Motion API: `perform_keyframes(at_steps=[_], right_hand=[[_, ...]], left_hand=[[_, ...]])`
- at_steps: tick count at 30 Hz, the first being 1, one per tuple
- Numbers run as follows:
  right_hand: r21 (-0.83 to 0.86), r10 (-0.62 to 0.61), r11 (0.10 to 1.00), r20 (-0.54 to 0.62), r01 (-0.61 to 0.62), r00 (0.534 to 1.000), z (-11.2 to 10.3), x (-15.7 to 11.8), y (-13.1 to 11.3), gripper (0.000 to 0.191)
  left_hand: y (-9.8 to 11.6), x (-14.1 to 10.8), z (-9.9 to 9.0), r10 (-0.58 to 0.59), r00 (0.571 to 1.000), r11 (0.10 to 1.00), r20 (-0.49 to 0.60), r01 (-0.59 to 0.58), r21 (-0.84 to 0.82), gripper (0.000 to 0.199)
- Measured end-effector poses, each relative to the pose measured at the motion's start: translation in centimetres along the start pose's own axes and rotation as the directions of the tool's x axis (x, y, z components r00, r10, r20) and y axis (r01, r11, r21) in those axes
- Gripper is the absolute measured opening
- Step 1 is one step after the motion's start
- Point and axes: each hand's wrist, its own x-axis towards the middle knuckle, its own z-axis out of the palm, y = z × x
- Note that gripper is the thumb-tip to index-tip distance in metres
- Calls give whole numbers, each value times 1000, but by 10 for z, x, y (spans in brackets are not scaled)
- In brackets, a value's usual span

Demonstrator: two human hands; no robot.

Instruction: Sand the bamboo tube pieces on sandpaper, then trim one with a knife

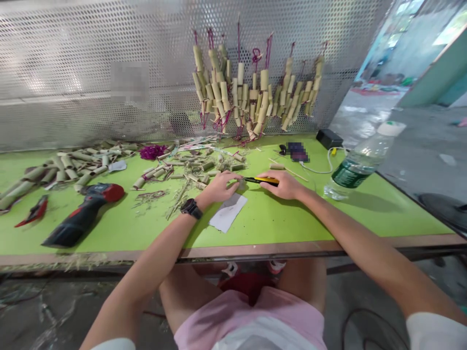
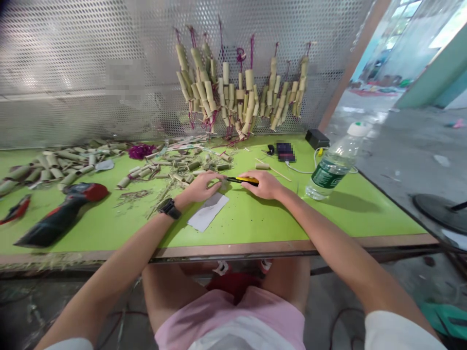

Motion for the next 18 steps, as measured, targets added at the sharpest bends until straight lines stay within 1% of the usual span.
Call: perform_keyframes(at_steps=[4,8,12,15,18], right_hand=[[-16,3,1000,10,-3,1000,2,1,2,37],[-12,9,1000,24,-9,1000,3,1,3,40],[-11,10,1000,19,-10,1000,3,1,4,40],[-25,-21,999,20,21,1000,5,2,6,39],[-27,-58,998,17,58,998,7,2,8,38]], left_hand=[[-3,0,-5,-35,999,999,31,36,-23,35],[-7,0,-7,-35,999,999,40,36,-32,35],[-9,0,-5,18,1000,998,10,-18,-60,32],[-11,1,-2,69,998,996,-13,-70,-56,30],[-13,1,0,72,997,996,-16,-73,-45,31]])
